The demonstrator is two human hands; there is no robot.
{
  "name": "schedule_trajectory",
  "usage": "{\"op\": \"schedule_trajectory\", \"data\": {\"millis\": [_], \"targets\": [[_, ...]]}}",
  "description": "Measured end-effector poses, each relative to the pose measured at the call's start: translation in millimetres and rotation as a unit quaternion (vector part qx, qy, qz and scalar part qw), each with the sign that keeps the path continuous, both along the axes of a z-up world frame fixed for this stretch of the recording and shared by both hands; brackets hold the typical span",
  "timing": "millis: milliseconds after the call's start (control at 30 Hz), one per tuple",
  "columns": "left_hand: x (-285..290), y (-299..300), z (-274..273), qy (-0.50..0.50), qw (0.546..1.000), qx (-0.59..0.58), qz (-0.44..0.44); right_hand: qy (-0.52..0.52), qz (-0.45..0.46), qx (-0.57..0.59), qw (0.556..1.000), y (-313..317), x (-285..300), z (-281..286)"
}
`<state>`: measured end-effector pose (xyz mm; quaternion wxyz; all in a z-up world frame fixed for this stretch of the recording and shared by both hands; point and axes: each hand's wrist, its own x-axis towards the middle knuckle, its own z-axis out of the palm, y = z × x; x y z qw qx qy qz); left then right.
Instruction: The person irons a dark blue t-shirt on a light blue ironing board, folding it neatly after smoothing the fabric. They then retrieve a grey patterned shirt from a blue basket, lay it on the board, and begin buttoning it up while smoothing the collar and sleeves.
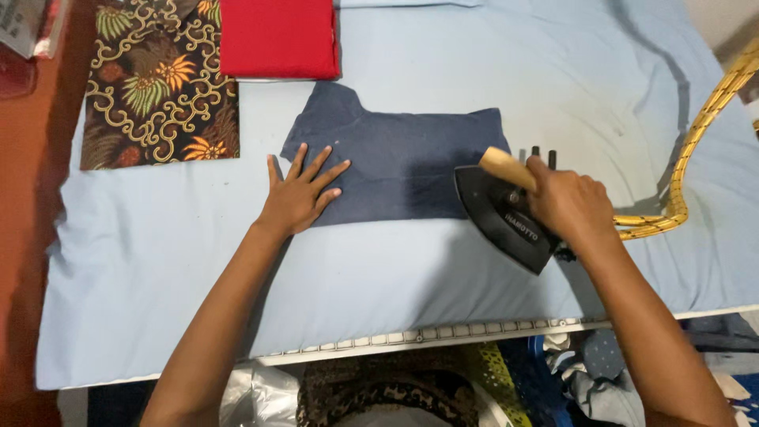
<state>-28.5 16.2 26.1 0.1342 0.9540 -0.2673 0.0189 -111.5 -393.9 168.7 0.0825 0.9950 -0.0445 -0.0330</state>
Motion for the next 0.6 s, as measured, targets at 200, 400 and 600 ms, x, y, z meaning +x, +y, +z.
{"op": "schedule_trajectory", "data": {"millis": [200, 400, 600], "targets": [[11.3, 3.1, -2.3, 0.06, 0.998, 0.017, 0.016, 0.078, 0.088, -0.009, 0.993, -15.8, 6.4, 2.9], [1.2, 18.1, 1.0, -0.005, 0.986, -0.154, -0.06, 0.013, 0.082, 0.021, 0.996, -4.7, 5.7, -3.9], [-6.9, 36.6, 0.1, 0.026, 0.998, -0.029, -0.044, 0.036, 0.114, 0.037, 0.992, 16.5, 15.1, 1.7]]}}
